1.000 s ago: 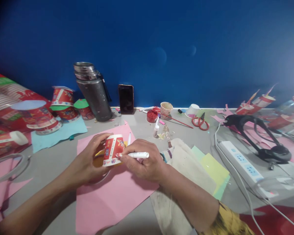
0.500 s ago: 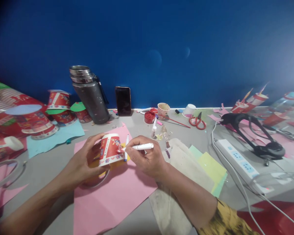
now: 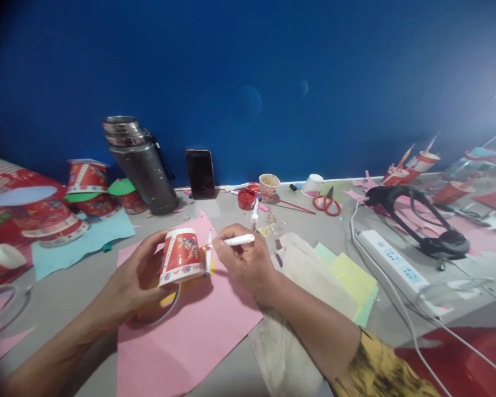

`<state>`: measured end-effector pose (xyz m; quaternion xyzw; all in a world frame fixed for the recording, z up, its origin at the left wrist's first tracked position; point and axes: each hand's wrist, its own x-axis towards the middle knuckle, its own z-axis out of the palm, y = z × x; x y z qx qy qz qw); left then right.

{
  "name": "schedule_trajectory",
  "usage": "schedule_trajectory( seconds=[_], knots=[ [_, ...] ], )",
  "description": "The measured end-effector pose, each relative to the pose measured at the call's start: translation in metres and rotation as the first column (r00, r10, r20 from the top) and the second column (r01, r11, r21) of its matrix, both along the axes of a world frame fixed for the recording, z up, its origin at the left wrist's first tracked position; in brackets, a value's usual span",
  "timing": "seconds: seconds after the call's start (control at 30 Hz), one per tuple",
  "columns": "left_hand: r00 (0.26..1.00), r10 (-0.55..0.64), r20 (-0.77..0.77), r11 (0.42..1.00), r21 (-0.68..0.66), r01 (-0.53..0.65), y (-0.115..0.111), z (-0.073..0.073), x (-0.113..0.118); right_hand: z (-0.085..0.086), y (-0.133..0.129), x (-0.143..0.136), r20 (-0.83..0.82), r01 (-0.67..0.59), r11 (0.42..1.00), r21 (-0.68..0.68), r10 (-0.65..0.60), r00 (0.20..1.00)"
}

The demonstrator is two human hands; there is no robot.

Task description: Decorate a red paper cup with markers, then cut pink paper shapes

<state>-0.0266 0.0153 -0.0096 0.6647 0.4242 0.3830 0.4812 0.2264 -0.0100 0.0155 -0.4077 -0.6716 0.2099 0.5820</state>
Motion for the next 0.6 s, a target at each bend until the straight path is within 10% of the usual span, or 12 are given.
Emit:
schedule_trajectory(
  seconds=[0.6],
  knots=[
    [0.996,-0.009,0.093,0.999,-0.029,0.012,0.004,-0.013,0.000,0.002,-0.003,-0.004,-0.049,-0.133,0.991,0.027,0.134,0.990]
  ],
)
